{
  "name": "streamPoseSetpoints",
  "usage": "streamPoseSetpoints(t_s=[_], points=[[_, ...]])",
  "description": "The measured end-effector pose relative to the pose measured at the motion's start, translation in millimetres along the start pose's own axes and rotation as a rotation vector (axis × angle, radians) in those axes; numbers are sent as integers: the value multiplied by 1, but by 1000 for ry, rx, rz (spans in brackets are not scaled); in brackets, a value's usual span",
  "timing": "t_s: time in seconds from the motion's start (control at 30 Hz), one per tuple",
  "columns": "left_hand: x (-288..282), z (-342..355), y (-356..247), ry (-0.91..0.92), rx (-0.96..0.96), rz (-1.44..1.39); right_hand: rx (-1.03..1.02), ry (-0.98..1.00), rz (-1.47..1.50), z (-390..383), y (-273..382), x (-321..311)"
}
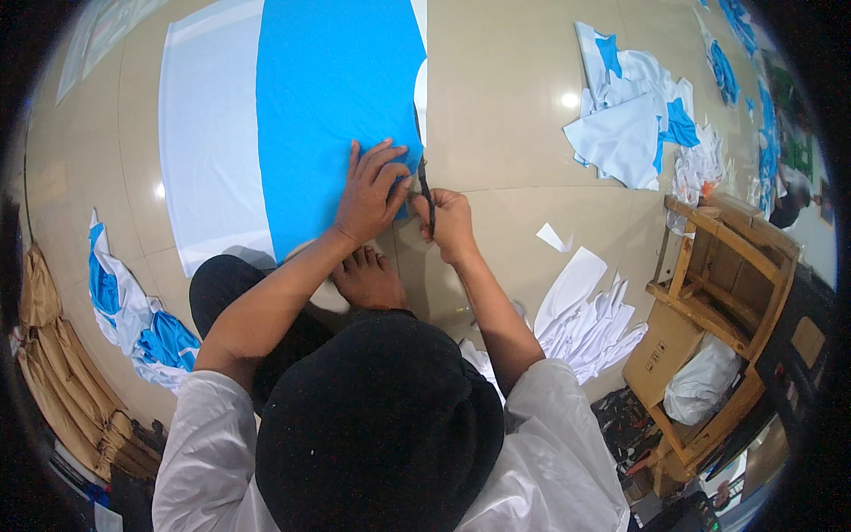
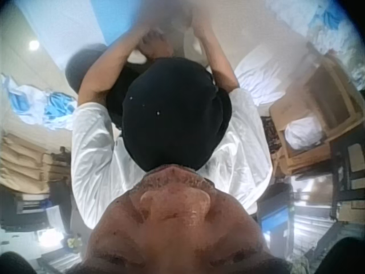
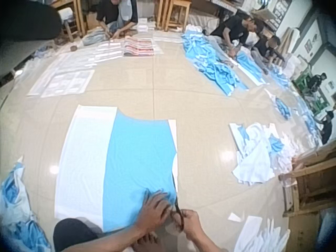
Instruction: The person sits on the floor and uses scissors to cut a large piece of blue and white fabric. They trim the edges of the material, then unfold it to reveal a printed sports jersey design with logos, and continue cutting along the printed lines.
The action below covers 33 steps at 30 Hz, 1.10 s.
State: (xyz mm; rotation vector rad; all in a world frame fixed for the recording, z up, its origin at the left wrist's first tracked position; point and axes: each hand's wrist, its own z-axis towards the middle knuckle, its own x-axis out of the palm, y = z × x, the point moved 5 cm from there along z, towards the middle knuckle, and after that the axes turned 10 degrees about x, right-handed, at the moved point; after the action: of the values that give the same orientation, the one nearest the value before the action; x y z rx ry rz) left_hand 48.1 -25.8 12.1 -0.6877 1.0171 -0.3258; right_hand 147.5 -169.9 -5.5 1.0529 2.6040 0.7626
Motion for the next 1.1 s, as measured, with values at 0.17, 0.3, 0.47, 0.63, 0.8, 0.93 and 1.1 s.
streamPoseSetpoints(t_s=[0.17, 0.3, 0.47, 0.63, 0.8, 0.93, 1.1], points=[[0, -1, 0, -5, -3, -10, 23, 2, 38, -5, 4, 6], [0, -1, 2, -28, -15, -35, 13, 14, 31, -3, 2, 8], [-1, 0, 1, -34, -18, -49, 7, 1, 38, -4, 2, 11], [-3, 0, 1, -22, -3, -53, -24, 6, 71, -8, 7, 13], [-4, 0, 1, -26, 2, -71, -40, 8, 88, -4, 14, 16], [-4, 0, 2, -20, -4, -75, -30, 4, 93, -4, 18, 19], [-3, -1, 4, -35, -9, -90, -16, -12, 98, -4, 20, 23]])
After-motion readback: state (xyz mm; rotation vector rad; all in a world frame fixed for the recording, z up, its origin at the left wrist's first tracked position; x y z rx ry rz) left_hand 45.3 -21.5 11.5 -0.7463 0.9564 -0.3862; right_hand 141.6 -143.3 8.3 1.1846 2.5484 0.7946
